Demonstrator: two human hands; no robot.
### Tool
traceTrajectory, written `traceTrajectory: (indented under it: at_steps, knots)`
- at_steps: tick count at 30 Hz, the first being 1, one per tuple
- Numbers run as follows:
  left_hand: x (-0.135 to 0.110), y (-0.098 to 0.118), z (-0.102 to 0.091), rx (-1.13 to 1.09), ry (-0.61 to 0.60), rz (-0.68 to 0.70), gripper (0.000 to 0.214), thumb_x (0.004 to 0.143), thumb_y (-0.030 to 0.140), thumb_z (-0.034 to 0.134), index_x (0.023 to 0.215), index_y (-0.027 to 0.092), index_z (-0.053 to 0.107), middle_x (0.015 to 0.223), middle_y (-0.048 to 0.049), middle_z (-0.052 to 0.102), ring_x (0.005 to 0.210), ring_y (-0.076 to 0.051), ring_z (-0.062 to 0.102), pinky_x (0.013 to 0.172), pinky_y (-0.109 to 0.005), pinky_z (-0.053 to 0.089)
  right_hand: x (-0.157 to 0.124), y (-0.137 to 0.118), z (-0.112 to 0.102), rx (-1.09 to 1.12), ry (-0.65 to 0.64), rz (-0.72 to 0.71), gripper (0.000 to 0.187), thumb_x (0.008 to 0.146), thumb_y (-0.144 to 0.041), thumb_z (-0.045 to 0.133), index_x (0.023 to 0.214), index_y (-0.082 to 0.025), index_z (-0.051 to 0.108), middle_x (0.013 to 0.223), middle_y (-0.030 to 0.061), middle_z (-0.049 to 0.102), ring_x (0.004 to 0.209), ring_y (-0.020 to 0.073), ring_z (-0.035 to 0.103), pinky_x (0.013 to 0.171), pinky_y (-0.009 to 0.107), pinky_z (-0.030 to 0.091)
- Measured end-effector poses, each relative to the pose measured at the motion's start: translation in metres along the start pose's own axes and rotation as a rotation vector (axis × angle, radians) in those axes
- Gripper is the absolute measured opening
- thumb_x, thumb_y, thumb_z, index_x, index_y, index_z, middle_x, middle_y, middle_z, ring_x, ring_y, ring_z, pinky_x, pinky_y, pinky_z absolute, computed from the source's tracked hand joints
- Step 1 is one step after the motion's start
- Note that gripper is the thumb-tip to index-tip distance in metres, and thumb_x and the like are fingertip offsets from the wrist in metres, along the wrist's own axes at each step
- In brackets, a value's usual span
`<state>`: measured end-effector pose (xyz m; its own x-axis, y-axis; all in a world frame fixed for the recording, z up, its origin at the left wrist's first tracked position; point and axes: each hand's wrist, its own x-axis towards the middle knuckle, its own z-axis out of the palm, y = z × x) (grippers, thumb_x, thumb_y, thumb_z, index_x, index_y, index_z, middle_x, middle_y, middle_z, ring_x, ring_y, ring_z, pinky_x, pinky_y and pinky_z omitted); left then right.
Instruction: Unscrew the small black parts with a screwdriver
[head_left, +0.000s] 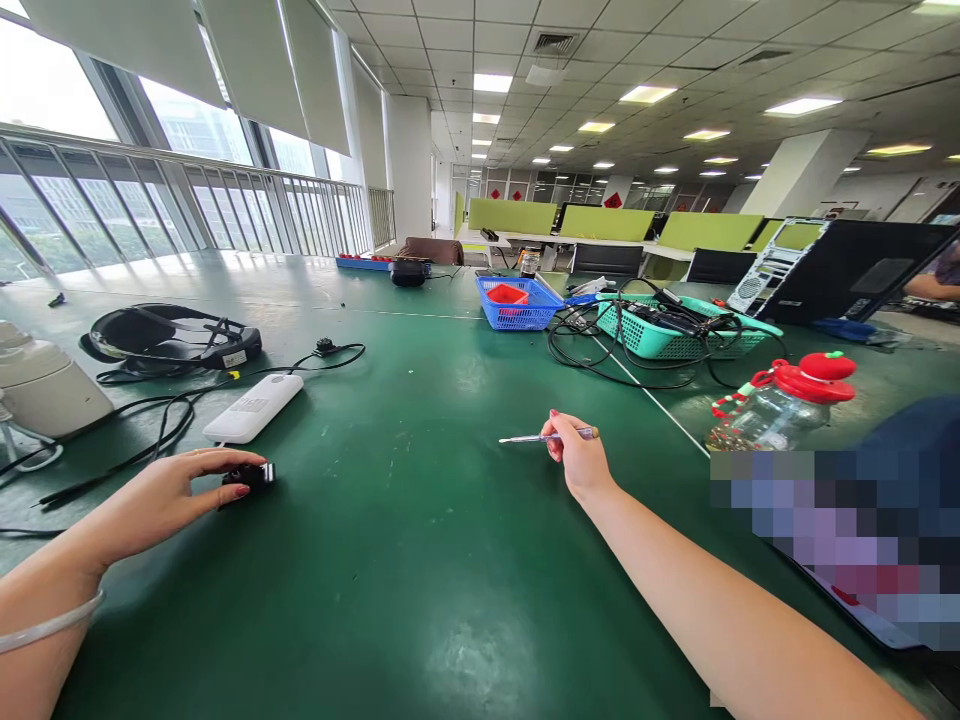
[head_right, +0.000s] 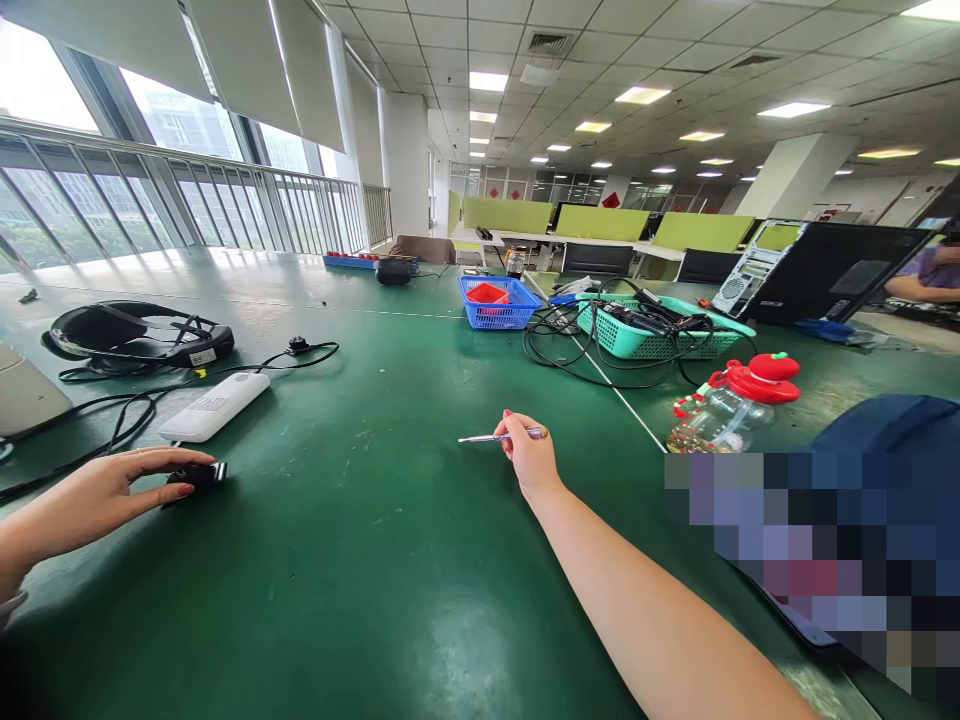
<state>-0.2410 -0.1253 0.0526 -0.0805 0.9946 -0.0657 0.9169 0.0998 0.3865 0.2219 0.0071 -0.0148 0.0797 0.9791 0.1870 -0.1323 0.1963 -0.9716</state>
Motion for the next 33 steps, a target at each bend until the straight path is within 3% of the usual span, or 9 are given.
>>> traceTrajectory:
  at_steps: [5,10,16,19,22,26,29,31,33]
  knots:
    - [0.002,0.021,0.013,0.006,0.075,0.065,0.055,0.076,0.060,0.052,0.117,0.025,0.064,0.122,-0.0043,0.067,0.107,-0.027,0.062,0.080,-0.031,0.054,-0.004,-0.003,0.003,-0.062,-0.031,-0.018,0.041,0.077,-0.050,0.063,0.051,-0.019,0.059,0.044,-0.0033,0.043,0.042,0.0088,0.038,0.039,0.023,0.027]
    - [0.005,0.070,0.036,0.025,-0.057,0.311,0.043,0.080,0.054,0.055,0.115,0.031,0.066,0.121,-0.0046,0.067,0.109,-0.025,0.062,0.098,-0.036,0.049,-0.015,-0.009,0.009,-0.179,-0.130,-0.105,0.044,0.081,-0.052,0.058,0.052,-0.019,0.058,0.047,-0.0027,0.043,0.046,0.0104,0.040,0.044,0.024,0.031]
    - [0.032,0.146,0.066,0.066,-0.092,0.605,0.032,0.088,0.036,0.051,0.119,0.029,0.060,0.121,-0.0057,0.065,0.109,-0.022,0.061,0.098,-0.036,0.048,-0.032,-0.026,0.017,-0.323,-0.272,-0.292,0.029,0.085,-0.042,0.059,0.065,-0.021,0.061,0.057,-0.0012,0.051,0.051,0.0120,0.047,0.048,0.025,0.037]
    - [0.052,0.179,0.086,0.069,-0.089,0.621,0.031,0.087,0.027,0.053,0.117,0.026,0.059,0.118,-0.0081,0.065,0.109,-0.025,0.061,0.096,-0.040,0.048,-0.044,-0.041,0.021,-0.440,-0.333,-0.571,0.011,0.085,-0.032,0.060,0.090,-0.023,0.064,0.080,0.0026,0.064,0.065,0.0148,0.057,0.058,0.027,0.046]
    - [0.067,0.204,0.106,0.042,-0.087,0.669,0.029,0.086,0.021,0.054,0.113,0.022,0.061,0.113,-0.0104,0.067,0.106,-0.025,0.062,0.094,-0.041,0.049,-0.062,-0.055,0.030,-0.583,-0.511,-0.965,0.022,0.085,-0.026,0.058,0.107,-0.025,0.060,0.097,0.0052,0.068,0.085,0.0182,0.063,0.074,0.030,0.051]
    - [0.076,0.222,0.123,-0.012,-0.058,0.697,0.031,0.083,0.015,0.056,0.113,0.021,0.061,0.112,-0.0106,0.067,0.104,-0.024,0.063,0.092,-0.039,0.051,-0.081,-0.064,0.041,-0.722,-0.698,-1.402,0.020,0.087,-0.024,0.058,0.106,-0.022,0.062,0.092,0.0018,0.072,0.069,0.0150,0.059,0.062,0.030,0.046]
    - [0.079,0.223,0.128,-0.087,-0.051,0.663,0.035,0.082,0.014,0.057,0.116,0.021,0.060,0.117,-0.0091,0.067,0.110,-0.024,0.061,0.098,-0.039,0.048,-0.081,-0.062,0.038,-0.711,-0.615,-1.396,0.013,0.087,-0.025,0.055,0.095,-0.021,0.063,0.079,0.0020,0.070,0.064,0.0154,0.055,0.057,0.031,0.042]
    - [0.082,0.219,0.130,-0.149,-0.058,0.617,0.036,0.082,0.018,0.059,0.117,0.022,0.060,0.120,-0.0075,0.066,0.113,-0.023,0.060,0.102,-0.039,0.047,-0.075,-0.059,0.032,-0.652,-0.455,-1.268,0.012,0.087,-0.023,0.051,0.083,-0.021,0.062,0.066,0.0016,0.064,0.059,0.0155,0.052,0.056,0.031,0.039]
    - [0.085,0.214,0.131,-0.208,-0.066,0.583,0.038,0.082,0.025,0.061,0.120,0.024,0.059,0.122,-0.0051,0.066,0.113,-0.023,0.060,0.102,-0.038,0.046,-0.067,-0.056,0.026,-0.593,-0.320,-1.049,0.020,0.088,-0.020,0.048,0.071,-0.021,0.059,0.059,-0.0001,0.057,0.055,0.0140,0.049,0.056,0.030,0.038]
